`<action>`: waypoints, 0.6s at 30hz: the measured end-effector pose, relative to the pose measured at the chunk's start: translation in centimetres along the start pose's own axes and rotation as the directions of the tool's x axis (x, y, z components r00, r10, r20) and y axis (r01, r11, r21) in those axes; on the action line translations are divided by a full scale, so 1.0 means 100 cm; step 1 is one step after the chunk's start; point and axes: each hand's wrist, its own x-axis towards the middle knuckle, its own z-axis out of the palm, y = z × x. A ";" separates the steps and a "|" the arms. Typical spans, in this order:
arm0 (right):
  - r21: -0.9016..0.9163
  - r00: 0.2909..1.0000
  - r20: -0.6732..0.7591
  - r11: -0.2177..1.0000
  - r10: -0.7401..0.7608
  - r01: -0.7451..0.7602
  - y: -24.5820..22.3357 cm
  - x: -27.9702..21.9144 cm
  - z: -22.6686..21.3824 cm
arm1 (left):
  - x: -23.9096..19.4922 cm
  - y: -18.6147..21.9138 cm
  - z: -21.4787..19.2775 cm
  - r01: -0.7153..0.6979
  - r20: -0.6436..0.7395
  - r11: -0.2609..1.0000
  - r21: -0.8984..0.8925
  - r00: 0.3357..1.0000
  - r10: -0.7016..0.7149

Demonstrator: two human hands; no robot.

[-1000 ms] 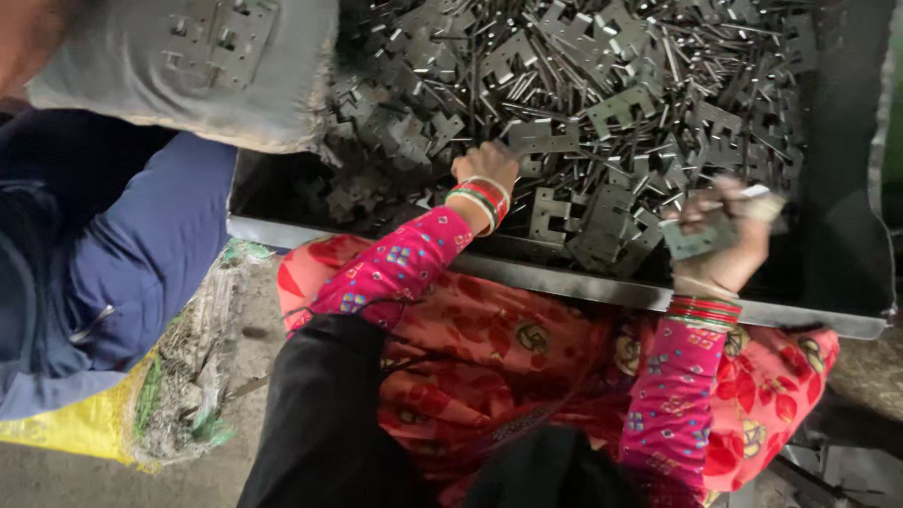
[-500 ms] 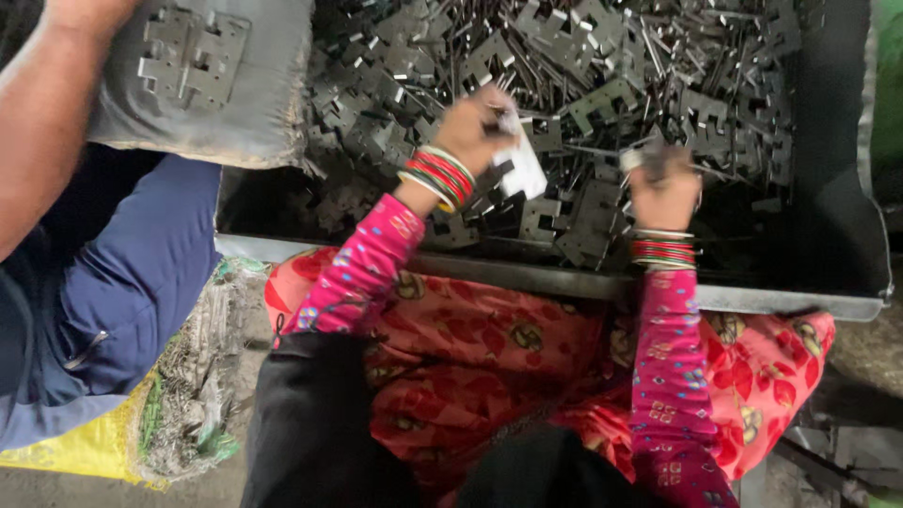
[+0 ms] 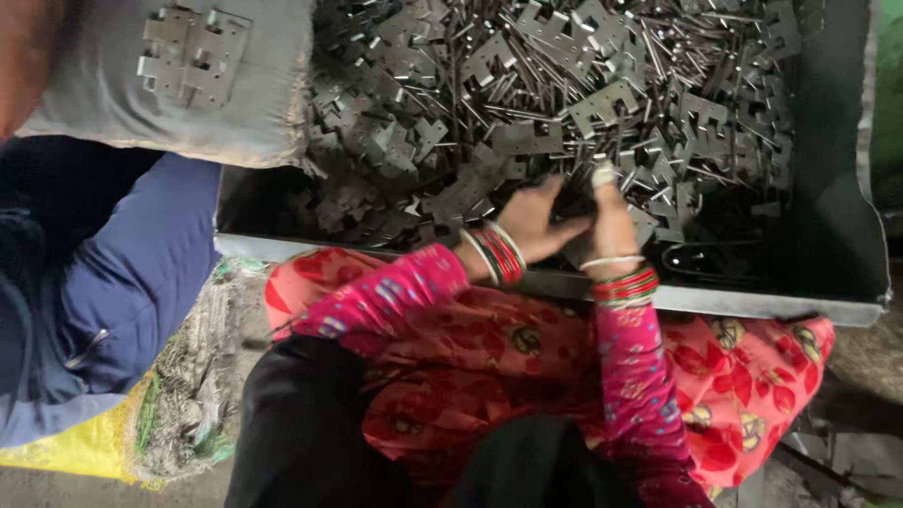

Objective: The person sorts through a bin of metal brackets and pins by hand, picking up individual pieces and placing them on a cloth or elsewhere in the workspace.

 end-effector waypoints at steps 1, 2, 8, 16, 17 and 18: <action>0.063 0.990 0.137 0.997 0.035 -0.044 0.007 -0.009 0.013 | -0.007 0.001 0.006 -0.067 -0.082 0.989 0.129 0.994 0.078; 0.054 0.986 0.160 0.997 0.044 -0.054 0.007 -0.012 0.017 | -0.009 0.000 0.005 -0.111 -0.165 0.958 0.265 0.973 0.159; -0.944 0.790 0.262 -0.317 -0.554 0.090 0.004 0.011 -0.032 | 0.023 0.018 -0.111 0.142 -0.382 0.836 0.531 0.920 0.087; -0.925 0.804 0.093 -0.350 -0.588 -0.149 0.020 0.031 -0.051 | 0.022 -0.088 -0.331 0.554 -0.662 0.362 0.750 0.633 0.401; -0.925 0.803 0.093 -0.349 -0.588 -0.148 0.020 0.028 -0.050 | 0.014 -0.112 -0.352 0.596 -0.655 0.276 0.754 0.643 0.398; -0.932 0.817 0.089 -0.336 -0.570 -0.133 0.018 0.026 -0.049 | 0.005 -0.135 -0.374 0.635 -0.650 0.190 0.749 0.647 0.398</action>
